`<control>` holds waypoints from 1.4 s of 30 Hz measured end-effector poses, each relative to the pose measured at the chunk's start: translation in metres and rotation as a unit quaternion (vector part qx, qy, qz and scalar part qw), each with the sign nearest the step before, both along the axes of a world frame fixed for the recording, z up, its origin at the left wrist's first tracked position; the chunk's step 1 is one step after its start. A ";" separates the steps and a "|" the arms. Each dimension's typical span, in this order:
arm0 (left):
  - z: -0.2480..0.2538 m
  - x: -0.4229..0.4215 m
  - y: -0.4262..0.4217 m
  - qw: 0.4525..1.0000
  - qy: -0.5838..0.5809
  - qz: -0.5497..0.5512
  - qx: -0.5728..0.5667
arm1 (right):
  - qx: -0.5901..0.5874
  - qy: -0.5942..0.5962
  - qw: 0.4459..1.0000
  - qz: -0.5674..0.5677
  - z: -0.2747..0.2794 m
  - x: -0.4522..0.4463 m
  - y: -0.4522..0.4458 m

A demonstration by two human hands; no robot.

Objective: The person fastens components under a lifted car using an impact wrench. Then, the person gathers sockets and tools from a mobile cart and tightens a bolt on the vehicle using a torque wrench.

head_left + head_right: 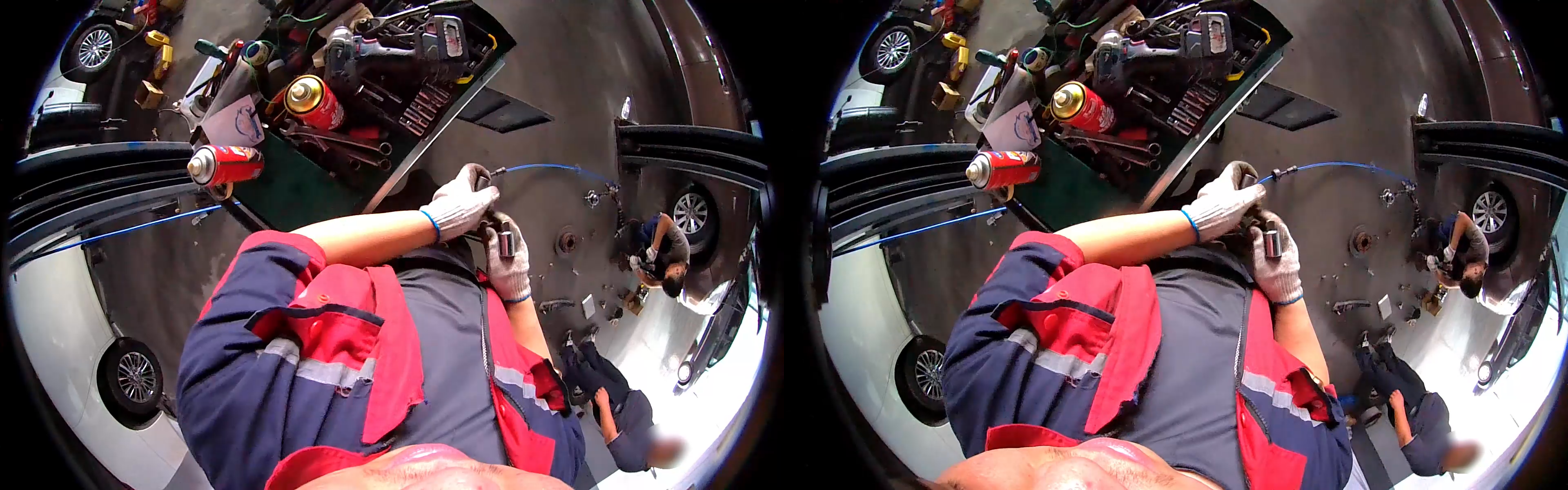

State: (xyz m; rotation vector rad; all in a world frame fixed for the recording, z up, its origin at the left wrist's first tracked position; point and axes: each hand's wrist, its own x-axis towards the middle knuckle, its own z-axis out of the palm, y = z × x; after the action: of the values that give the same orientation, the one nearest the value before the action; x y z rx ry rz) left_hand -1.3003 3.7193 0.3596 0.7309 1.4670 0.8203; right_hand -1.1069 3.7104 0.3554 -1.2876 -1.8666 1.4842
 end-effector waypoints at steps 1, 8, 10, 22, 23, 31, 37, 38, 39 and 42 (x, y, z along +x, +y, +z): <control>-0.005 0.005 -0.009 1.000 -0.006 0.007 0.002 | -0.006 0.027 1.000 -0.016 -0.006 0.001 -0.007; 0.002 0.011 -0.041 0.985 -0.051 -0.153 0.062 | -0.065 0.012 0.997 -0.039 0.006 0.007 -0.033; -0.042 0.004 -0.034 0.938 0.062 -0.294 0.172 | -0.009 0.031 0.999 -0.027 -0.013 0.031 -0.038; -0.287 -0.060 0.028 0.723 0.503 -0.392 -0.266 | -0.059 -0.034 0.985 -0.160 -0.041 0.163 -0.129; -0.263 -0.055 0.026 0.840 0.381 -0.221 -0.318 | -0.061 -0.028 0.984 -0.166 -0.042 0.175 -0.142; -0.354 -0.033 0.012 0.875 0.430 -0.014 -0.222 | -0.110 -0.030 0.956 -0.270 -0.062 0.282 -0.255; -0.280 0.092 -0.006 0.676 0.619 -0.361 -0.171 | -0.219 -0.127 0.928 -0.273 -0.121 0.330 -0.298; -0.275 0.117 -0.013 0.528 0.650 -0.533 -0.124 | -0.225 -0.144 0.924 -0.272 -0.116 0.329 -0.299; -0.266 0.137 -0.015 0.353 0.643 -0.676 -0.069 | -0.240 -0.132 0.924 -0.266 -0.112 0.329 -0.299; -0.155 0.151 -0.025 0.569 0.558 -0.602 0.044 | -0.241 -0.112 0.933 -0.242 -0.127 0.339 -0.305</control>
State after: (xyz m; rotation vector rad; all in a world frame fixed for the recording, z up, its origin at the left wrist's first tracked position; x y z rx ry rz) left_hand -1.1493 3.6944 0.2043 2.2104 1.3887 -0.8783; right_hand -0.7682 3.4051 0.2286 -2.0408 -1.1848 1.6089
